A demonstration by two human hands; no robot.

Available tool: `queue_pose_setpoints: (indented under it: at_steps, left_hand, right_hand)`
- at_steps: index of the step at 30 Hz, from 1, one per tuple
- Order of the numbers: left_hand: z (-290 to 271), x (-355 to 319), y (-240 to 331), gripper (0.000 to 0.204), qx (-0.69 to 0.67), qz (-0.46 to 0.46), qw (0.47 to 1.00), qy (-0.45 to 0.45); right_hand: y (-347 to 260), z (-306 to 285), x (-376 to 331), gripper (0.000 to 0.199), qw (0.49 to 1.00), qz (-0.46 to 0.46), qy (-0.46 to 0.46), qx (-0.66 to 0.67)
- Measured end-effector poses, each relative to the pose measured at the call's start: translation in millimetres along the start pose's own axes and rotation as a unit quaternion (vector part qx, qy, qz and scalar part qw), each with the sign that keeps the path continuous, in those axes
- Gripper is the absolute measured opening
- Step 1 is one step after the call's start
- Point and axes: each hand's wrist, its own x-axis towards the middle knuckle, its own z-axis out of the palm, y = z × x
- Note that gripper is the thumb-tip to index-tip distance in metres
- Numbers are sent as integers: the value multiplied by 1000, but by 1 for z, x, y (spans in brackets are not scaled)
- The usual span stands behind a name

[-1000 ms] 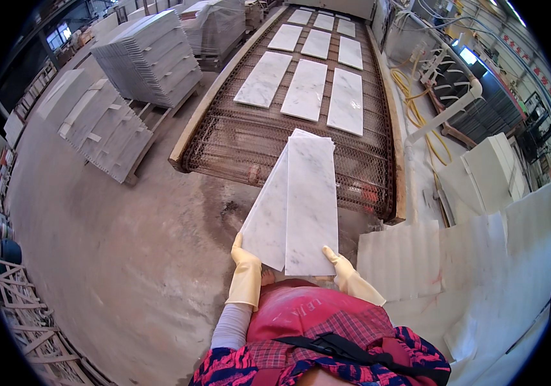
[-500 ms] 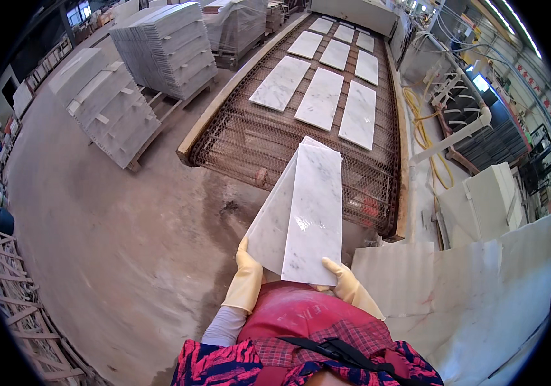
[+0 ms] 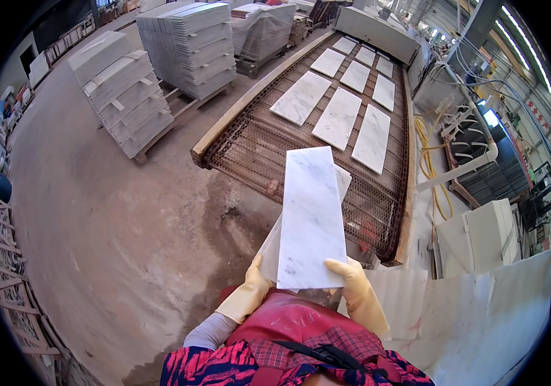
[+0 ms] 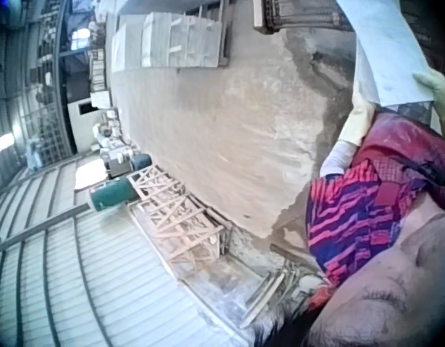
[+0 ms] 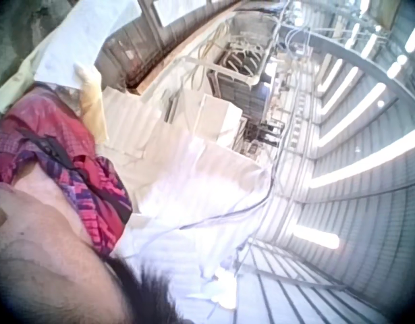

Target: The person picks up rectangular white tiles from a stack and places them onto a moving conveyor belt. They handle the tiles one by one, positioning them in a row on the belt.

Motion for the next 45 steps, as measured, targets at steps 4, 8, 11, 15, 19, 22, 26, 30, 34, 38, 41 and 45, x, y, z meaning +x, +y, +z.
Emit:
queue_pose_setpoints:
  at_steps: [4,8,11,15,19,22,26,30,34,38,41,45]
  left_hand:
    - [11,-14,12,90,21,26,994,-101]
    - [-11,3,7,87,422,140,889,-107]
    - [-46,57,-10,78,339,132,922,-135]
    - [-75,91,-25,66,298,100,943,-109]
    - [-70,85,-21,57,216,42,969,-110]
    - [-25,36,2,56,244,33,965,-88]
    - [-32,61,1,59,-27,-110,992,-48]
    - [-27,53,9,55,-37,-125,991,-44]
    - [-31,46,9,49,259,3,961,-96]
    - [0,17,29,43,383,37,921,-59]
    - [-10,33,18,40,279,16,959,-56]
    - [-28,53,7,40,85,-11,995,-43]
  right_hand:
    - [-14,25,59,37,998,-26,-59,24]
    - [-27,55,131,36,988,-43,-131,65]
    - [-33,87,172,37,989,-41,-123,76]
    - [-3,120,216,39,989,-36,-97,102]
    - [46,143,242,46,973,-55,-154,163]
    - [83,149,260,48,951,-32,-240,194]
    - [119,156,283,50,919,62,-283,266]
    - [138,162,290,54,911,111,-255,305]
    - [154,171,297,53,905,133,-236,328]
    - [167,172,303,52,908,132,-231,325]
    - [181,167,311,51,912,123,-228,318]
    - [175,173,309,50,915,124,-230,308]
